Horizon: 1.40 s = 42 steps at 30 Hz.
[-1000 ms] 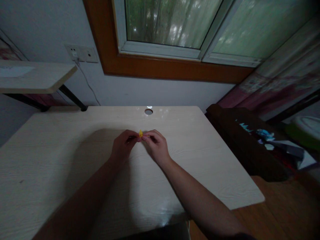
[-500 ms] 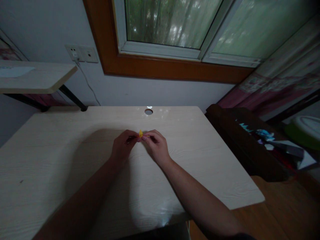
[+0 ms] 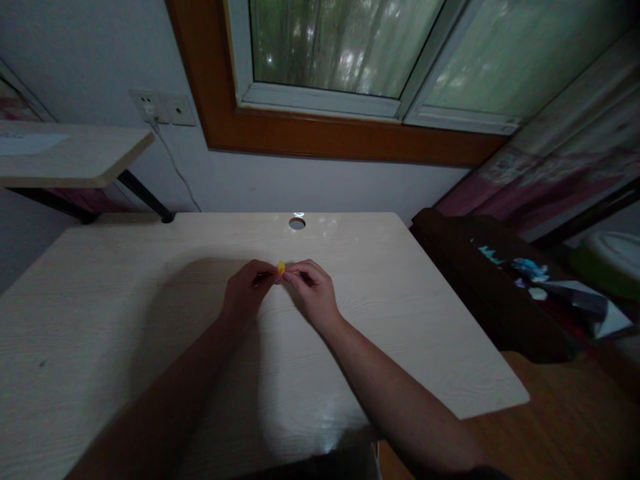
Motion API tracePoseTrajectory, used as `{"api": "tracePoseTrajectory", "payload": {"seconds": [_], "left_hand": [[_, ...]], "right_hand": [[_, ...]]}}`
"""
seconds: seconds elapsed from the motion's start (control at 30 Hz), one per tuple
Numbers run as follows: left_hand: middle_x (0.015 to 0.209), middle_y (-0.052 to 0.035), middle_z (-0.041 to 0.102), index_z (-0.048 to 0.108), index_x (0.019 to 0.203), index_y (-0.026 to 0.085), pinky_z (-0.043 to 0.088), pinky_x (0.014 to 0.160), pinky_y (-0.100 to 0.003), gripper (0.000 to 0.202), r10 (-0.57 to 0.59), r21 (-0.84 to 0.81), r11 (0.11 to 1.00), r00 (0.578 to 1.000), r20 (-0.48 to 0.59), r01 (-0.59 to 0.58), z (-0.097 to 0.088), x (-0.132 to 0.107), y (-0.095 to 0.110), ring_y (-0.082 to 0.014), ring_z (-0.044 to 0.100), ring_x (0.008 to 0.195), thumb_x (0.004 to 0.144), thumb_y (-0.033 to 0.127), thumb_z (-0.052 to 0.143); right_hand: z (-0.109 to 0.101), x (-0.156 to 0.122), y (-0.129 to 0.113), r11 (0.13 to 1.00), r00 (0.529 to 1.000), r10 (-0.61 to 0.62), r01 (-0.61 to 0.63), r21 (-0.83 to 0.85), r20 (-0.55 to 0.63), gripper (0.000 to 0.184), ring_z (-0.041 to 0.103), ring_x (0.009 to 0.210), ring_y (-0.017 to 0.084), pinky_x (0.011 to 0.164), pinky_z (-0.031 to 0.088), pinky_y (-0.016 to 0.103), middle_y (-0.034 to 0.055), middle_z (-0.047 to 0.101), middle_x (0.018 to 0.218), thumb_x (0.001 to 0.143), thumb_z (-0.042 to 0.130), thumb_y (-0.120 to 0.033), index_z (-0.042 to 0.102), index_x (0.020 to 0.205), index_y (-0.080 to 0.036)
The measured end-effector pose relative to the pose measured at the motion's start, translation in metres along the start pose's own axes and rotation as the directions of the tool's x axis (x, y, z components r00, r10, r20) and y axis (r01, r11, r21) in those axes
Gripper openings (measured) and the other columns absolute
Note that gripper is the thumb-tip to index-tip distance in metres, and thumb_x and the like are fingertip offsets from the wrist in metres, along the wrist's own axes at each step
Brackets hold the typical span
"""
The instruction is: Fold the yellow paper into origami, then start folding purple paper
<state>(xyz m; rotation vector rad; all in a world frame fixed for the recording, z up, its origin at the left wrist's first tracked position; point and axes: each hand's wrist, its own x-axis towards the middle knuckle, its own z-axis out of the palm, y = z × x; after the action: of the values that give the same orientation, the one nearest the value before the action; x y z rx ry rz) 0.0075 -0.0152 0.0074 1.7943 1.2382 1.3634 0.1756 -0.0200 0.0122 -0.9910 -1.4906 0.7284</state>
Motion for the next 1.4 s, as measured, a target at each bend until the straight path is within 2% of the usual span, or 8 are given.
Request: {"api": "tracePoseTrajectory", "payload": {"seconds": [0.47, 1.0, 1.23, 1.4], "left_hand": [[0.082, -0.0016, 0.07, 0.066, 0.087, 0.021, 0.055, 0.072, -0.025, 0.012, 0.0, 0.012, 1.0, 1.0, -0.012, 0.0, -0.0011, 0.0008, 0.0054, -0.0143, 0.067, 0.075, 0.082, 0.032, 0.069], [0.083, -0.001, 0.071, 0.066, 0.089, 0.02, 0.055, 0.072, -0.024, 0.012, -0.01, -0.001, 1.0, 1.0, 0.0, 0.01, -0.001, 0.0002, 0.0012, -0.0138, 0.068, 0.076, 0.084, 0.03, 0.068], [0.082, -0.0018, 0.071, 0.066, 0.088, 0.02, 0.056, 0.071, -0.024, 0.011, 0.048, 0.017, 0.999, 0.999, -0.012, -0.048, -0.001, 0.0005, -0.001, -0.014, 0.068, 0.075, 0.084, 0.031, 0.068], [0.081, -0.0011, 0.071, 0.067, 0.087, 0.02, 0.056, 0.072, -0.024, 0.011, 0.033, 0.042, 0.999, 0.999, -0.01, -0.032, -0.0019, 0.0011, 0.0014, -0.0136, 0.068, 0.075, 0.083, 0.029, 0.069]], "right_hand": [[0.0006, -0.0002, -0.0015, 1.0, 1.0, -0.007, 0.007, 0.015, -0.008, 0.006, 0.065, 0.08, 0.017, 0.074, 0.052, 0.031, 0.0025, 0.069, 0.085, 0.086, 0.067, -0.028, 0.072, 0.086, -0.025], [0.0, 0.0003, -0.001, 1.0, 1.0, -0.01, 0.01, 0.006, 0.003, 0.005, 0.065, 0.081, 0.017, 0.075, 0.051, 0.03, 0.0027, 0.069, 0.086, 0.086, 0.068, -0.027, 0.072, 0.088, -0.024], [0.0004, -0.0002, -0.0007, 1.0, 1.0, -0.02, 0.02, 0.013, 0.0, 0.005, 0.064, 0.08, 0.016, 0.073, 0.051, 0.029, 0.0023, 0.069, 0.085, 0.086, 0.068, -0.026, 0.073, 0.087, -0.024], [-0.0003, 0.0005, -0.0022, 1.0, 1.0, -0.028, 0.028, 0.014, -0.001, 0.005, 0.064, 0.08, 0.017, 0.074, 0.051, 0.03, 0.0026, 0.069, 0.085, 0.086, 0.068, -0.026, 0.072, 0.087, -0.024]]}}
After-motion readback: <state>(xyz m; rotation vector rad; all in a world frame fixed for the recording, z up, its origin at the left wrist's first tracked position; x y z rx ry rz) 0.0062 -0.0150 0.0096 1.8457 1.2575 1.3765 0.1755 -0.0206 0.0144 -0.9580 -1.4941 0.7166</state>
